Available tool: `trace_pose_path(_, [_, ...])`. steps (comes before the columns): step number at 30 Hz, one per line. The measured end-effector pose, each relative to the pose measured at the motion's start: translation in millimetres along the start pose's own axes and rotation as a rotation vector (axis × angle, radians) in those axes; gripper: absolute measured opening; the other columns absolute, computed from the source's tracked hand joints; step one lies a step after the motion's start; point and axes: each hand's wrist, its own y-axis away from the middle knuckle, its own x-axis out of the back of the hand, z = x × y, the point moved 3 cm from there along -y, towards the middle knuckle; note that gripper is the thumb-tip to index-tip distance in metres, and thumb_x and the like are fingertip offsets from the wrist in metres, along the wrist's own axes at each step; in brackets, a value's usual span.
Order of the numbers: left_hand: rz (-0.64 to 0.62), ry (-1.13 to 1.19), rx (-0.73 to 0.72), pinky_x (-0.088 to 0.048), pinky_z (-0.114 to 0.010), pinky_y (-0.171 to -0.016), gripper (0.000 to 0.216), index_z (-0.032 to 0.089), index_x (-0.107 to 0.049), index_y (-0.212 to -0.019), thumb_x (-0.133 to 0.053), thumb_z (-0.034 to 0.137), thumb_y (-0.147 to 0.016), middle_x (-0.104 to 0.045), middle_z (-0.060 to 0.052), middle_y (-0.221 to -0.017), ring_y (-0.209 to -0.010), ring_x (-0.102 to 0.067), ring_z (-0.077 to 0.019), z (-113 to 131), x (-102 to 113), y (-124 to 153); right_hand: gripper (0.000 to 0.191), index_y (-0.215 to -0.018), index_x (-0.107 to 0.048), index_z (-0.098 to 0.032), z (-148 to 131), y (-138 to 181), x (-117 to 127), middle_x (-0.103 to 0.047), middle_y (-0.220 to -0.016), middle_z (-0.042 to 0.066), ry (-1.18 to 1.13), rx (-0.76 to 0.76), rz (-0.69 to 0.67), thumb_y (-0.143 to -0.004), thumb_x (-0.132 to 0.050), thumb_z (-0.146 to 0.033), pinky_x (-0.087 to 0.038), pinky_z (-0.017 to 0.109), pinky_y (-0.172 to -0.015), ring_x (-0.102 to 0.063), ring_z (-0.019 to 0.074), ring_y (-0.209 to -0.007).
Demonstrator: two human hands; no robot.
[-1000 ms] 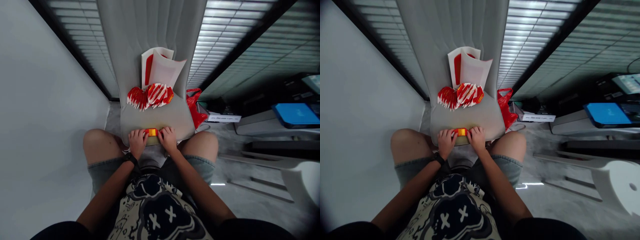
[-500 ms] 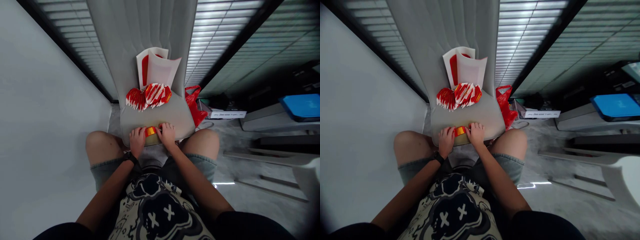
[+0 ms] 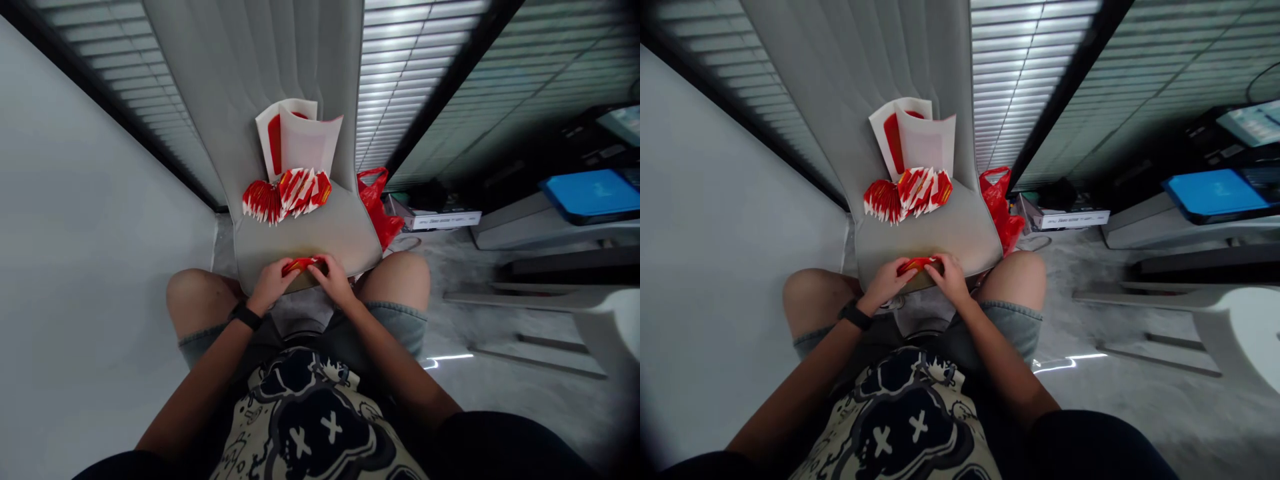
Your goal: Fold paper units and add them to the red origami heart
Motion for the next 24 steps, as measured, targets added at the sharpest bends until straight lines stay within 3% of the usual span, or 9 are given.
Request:
trace_pose_path(3, [-0.033,0.349,0.087,-0.051,-0.032,-0.080,0.035,0.018,-0.070,-0.113,-0.064,0.041,-0.087,-0.076,-0.008,-0.105,-0.088,-0.069,-0.0210,-5.9,-7.7,12.6,0.066,-0.133,-0.055,-0.023,-0.3,12.9,-6.2,-0.068,-0.087,0.002,-0.433,-0.215,-0.004,-0.080,-0.072,-0.058,-0.049,0.033,-0.078,-0.062,0.0192,-0.079])
trace_pose_path(6, [-0.112,0.558,0.116,-0.052,-0.032,-0.081,0.041,0.016,-0.070,-0.113,-0.066,0.044,-0.084,-0.076,-0.008,-0.107,-0.090,-0.069,-0.0205,-7.2,-17.4,25.6,0.054,-0.112,-0.066,-0.022,-9.3,25.9,-11.7,-0.068,-0.081,0.001,-0.649,-0.347,-0.023,-0.075,-0.075,-0.060,-0.048,0.030,-0.073,-0.060,0.0163,-0.074])
trace_pose_path(9, [-0.165,0.590,0.118,-0.051,-0.030,-0.076,0.038,0.017,-0.073,-0.108,-0.066,0.047,-0.085,-0.076,-0.006,-0.100,-0.083,-0.066,-0.0179,-4.1,-19.7,36.7,0.038,-0.083,-0.068,-0.020,-23.0,35.6,-12.4,-0.065,-0.073,0.000,-0.687,-0.412,-0.064,-0.078,-0.074,-0.057,-0.045,0.028,-0.067,-0.056,0.0141,-0.068])
trace_pose_path(12, [-0.209,0.627,0.151,-0.048,-0.027,-0.069,0.036,0.017,-0.073,-0.106,-0.064,0.047,-0.087,-0.074,-0.004,-0.092,-0.076,-0.063,-0.0154,-1.5,-18.3,44.0,0.037,-0.076,-0.066,-0.020,-33.4,40.4,-10.0,-0.061,-0.067,-0.002,-0.670,-0.428,-0.037,-0.075,-0.077,-0.056,-0.042,0.026,-0.063,-0.052,0.0130,-0.065])
trace_pose_path(19, [-0.171,0.668,0.165,-0.049,-0.028,-0.072,0.037,0.017,-0.072,-0.106,-0.068,0.044,-0.082,-0.074,-0.005,-0.095,-0.078,-0.063,-0.0157,-4.5,-18.7,45.0,0.039,-0.079,-0.068,-0.020,-37.4,43.9,-10.5,-0.062,-0.070,-0.001,-0.641,-0.434,-0.038,-0.076,-0.076,-0.058,-0.041,0.027,-0.063,-0.051,0.0135,-0.066])
trace_pose_path(24, [-0.109,0.565,0.135,-0.051,-0.029,-0.074,0.039,0.018,-0.071,-0.112,-0.063,0.048,-0.088,-0.075,-0.006,-0.100,-0.083,-0.066,-0.0180,-1.7,-15.8,49.1,0.046,-0.105,-0.072,-0.022,-34.1,46.3,-12.3,-0.065,-0.073,-0.001,-0.637,-0.478,-0.042,-0.076,-0.075,-0.058,-0.039,0.026,-0.058,-0.050,0.0139,-0.062])
